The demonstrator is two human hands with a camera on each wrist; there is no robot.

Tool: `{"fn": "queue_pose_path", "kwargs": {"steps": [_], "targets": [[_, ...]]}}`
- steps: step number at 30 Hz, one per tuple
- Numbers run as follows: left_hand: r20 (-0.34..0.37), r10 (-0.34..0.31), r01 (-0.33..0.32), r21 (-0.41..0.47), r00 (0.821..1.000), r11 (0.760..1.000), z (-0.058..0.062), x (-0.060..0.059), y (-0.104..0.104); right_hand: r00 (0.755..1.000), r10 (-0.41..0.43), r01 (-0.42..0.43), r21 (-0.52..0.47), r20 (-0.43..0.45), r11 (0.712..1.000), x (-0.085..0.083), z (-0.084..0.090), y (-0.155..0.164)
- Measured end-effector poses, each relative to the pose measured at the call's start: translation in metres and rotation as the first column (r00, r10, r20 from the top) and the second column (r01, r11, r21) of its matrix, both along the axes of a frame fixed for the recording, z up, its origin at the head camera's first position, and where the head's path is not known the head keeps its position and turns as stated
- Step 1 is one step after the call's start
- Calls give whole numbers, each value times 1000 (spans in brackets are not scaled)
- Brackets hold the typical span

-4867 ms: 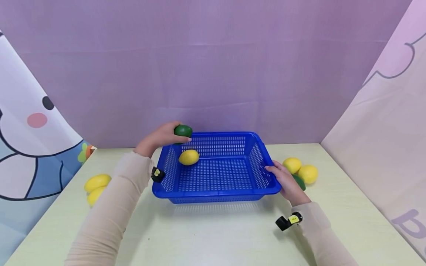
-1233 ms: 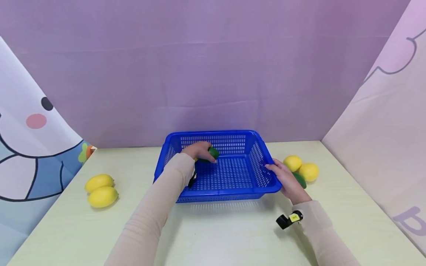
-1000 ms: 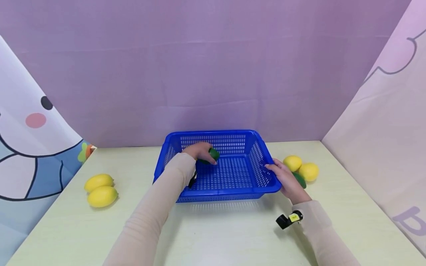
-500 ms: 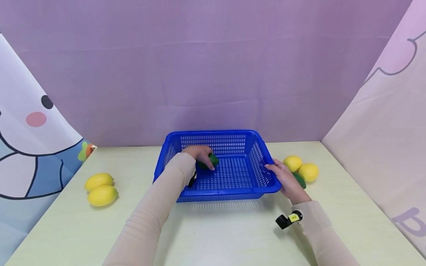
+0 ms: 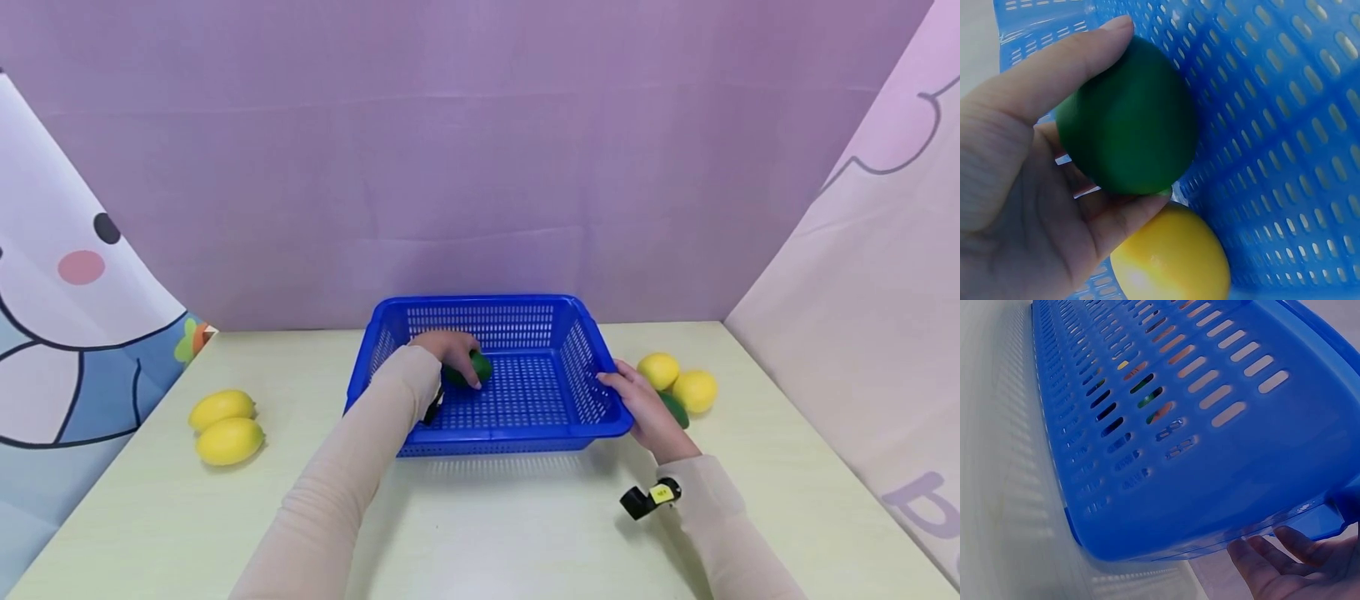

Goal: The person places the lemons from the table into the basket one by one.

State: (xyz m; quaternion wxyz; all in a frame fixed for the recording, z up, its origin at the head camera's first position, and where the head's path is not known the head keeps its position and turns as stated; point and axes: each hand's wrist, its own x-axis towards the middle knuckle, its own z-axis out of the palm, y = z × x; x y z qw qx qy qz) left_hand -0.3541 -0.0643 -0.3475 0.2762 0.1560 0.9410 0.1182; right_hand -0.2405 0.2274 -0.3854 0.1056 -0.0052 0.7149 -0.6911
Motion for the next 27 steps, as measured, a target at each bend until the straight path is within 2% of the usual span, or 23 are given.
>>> {"fn": "queue_pose_path", "kwargs": {"steps": [7, 14, 23, 27], "targets": [[-21, -3, 3, 34, 1000, 999, 2, 1, -2, 1000, 3, -4, -19, -11, 1000, 0, -1, 0], [-10, 4, -3, 95, 1000, 996, 2, 1, -7, 1000, 2, -3, -28, -8, 1000, 0, -2, 0], [-26, -55, 58, 146, 998, 988, 6, 1, -10, 1000, 0, 0, -6, -8, 1000, -1, -3, 0], [-19, -57, 59, 155, 998, 986, 8, 2, -10, 1000, -4, 4, -6, -7, 1000, -1, -3, 1]]}}
